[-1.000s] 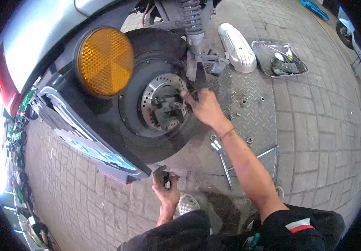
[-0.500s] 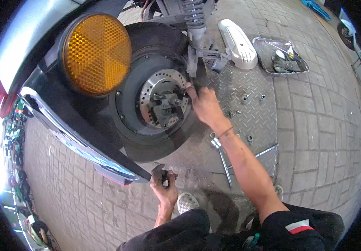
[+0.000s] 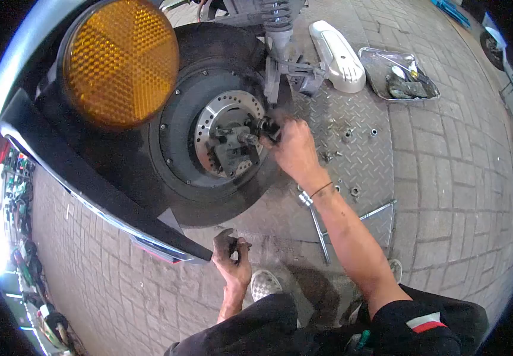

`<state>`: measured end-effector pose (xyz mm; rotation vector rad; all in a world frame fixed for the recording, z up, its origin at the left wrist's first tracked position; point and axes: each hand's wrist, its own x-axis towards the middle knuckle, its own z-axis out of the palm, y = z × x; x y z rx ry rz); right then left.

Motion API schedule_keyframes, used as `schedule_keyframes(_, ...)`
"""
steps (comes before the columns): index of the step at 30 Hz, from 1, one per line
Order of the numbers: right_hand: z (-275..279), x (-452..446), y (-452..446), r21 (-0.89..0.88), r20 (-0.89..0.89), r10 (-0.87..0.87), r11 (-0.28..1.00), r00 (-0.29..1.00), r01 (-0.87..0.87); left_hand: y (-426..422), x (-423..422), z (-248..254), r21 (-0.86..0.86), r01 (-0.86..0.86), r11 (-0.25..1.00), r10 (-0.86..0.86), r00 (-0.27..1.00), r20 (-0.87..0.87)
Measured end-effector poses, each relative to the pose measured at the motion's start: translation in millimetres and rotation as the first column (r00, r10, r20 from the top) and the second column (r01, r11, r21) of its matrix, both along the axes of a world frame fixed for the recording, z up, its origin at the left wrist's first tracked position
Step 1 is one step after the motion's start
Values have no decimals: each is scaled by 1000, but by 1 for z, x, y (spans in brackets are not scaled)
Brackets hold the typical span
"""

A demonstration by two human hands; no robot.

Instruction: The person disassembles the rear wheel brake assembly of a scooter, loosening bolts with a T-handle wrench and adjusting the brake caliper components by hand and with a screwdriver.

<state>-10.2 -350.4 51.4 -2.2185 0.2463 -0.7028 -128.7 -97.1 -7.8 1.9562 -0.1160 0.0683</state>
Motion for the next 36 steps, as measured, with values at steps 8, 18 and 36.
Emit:
schedule_keyframes(8, -2, 13, 3, -18, -110, -18, 1000, 994, 16, -4, -1, 3, -14, -18, 1000, 19, 999, 41)
schedule_keyframes(18, 8, 17, 2, 90, -242, -2, 996, 970, 24, -10, -9, 5, -24, 28, 999, -28, 1000, -6)
schedule_keyframes(36, -129, -36, -134, 140, -363, -355, 893, 861, 427, -22, -1, 6, -127, -18, 992, 18, 1000, 0)
